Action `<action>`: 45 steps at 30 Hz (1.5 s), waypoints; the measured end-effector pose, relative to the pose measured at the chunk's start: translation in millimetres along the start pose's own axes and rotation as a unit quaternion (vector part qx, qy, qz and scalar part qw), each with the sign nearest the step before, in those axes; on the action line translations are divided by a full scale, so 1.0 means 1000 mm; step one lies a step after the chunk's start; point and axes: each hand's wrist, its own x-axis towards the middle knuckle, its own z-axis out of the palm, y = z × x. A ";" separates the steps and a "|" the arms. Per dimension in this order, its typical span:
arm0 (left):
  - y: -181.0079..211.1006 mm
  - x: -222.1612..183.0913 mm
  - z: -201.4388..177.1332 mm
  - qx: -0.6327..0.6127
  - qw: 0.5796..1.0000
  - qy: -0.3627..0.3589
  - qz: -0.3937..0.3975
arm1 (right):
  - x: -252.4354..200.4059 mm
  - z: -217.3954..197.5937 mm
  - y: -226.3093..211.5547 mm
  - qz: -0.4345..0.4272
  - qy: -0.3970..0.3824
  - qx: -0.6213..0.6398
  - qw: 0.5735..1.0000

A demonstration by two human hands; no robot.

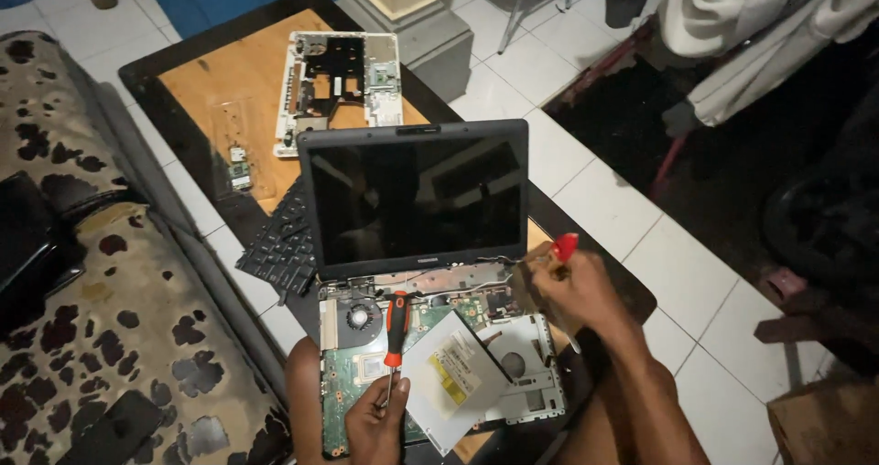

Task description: Disassembling a laptop by removing the top casing, cleaning internal components with a brush, and removing screws.

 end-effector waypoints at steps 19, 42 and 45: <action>0.024 -0.013 0.006 -0.016 1.000 0.000 -0.012 | 0.014 -0.013 -0.015 0.021 0.127 -0.100 0.987; 0.016 -0.013 0.005 0.000 0.999 0.044 -0.014 | -0.022 0.026 -0.036 -0.156 0.318 -0.002 0.935; 0.021 -0.016 0.007 0.010 0.998 0.060 -0.031 | 0.016 0.058 -0.033 -0.192 0.307 -0.087 0.928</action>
